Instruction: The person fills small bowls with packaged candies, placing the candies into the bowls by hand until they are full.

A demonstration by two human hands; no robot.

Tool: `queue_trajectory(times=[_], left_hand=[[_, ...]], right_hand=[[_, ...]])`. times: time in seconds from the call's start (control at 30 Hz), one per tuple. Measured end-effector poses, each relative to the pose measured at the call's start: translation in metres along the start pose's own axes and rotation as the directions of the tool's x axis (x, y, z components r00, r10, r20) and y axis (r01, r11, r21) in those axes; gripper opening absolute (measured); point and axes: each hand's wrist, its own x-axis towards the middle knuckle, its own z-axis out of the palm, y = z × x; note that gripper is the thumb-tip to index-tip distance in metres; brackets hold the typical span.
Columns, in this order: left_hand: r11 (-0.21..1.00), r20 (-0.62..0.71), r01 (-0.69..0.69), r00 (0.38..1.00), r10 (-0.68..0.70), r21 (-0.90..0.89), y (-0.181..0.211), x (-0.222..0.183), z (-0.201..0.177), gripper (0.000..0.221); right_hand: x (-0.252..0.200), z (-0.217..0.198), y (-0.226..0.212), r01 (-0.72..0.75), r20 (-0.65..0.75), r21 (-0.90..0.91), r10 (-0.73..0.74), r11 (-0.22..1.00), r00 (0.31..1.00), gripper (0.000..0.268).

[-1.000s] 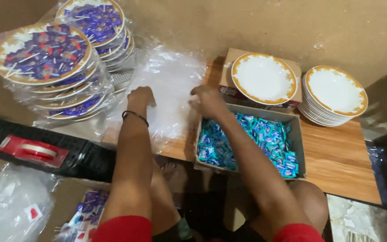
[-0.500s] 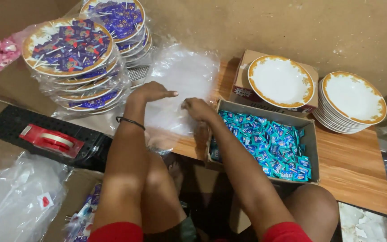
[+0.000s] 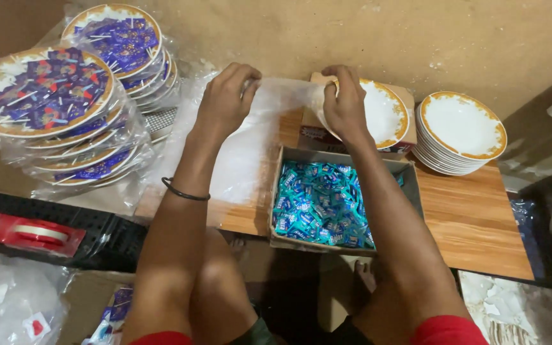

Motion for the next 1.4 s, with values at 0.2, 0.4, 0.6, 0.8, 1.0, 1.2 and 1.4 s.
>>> queue_trajectory(times=[0.2,0.4,0.6,0.8,1.0,1.2,1.4], left_hand=[[0.973,-0.173,-0.195,0.961,0.215,0.126,0.051,0.025,0.025,0.025],[0.992,-0.12,-0.109,0.986,0.115,0.058,0.042,0.036,0.059,0.06],[0.872,0.088,0.016,0.996,0.031,-0.489,0.07,0.041,0.057,0.006],[0.886,0.012,0.039,0.999,-0.038,-0.463,0.078,0.043,0.084,0.015],[0.959,0.009,-0.047,0.999,0.052,-0.281,0.087,0.042,0.092,0.023],[0.976,-0.072,-0.216,0.974,0.213,-0.032,0.079,0.046,0.086,0.017],[0.937,-0.215,-0.122,0.956,0.2,0.327,0.056,0.045,0.071,0.018]], right_hand=[[-0.011,-0.031,-0.031,0.397,0.078,-0.067,-0.392,0.915,0.917,0.014],[-0.005,-0.051,-0.01,0.143,0.077,0.118,-0.152,0.983,0.985,0.016],[-0.008,-0.068,0.002,0.032,0.065,0.167,-0.044,0.985,0.997,0.011],[-0.009,-0.078,-0.016,-0.047,0.141,0.16,0.025,0.986,0.99,0.028],[-0.011,-0.074,0.002,0.215,0.044,-0.232,-0.21,0.949,0.977,0.009],[-0.01,-0.082,0.011,0.275,-0.031,-0.464,-0.326,0.842,0.945,0.025],[-0.013,-0.116,0.049,-0.128,-0.042,-0.366,0.121,0.922,0.992,0.014]])
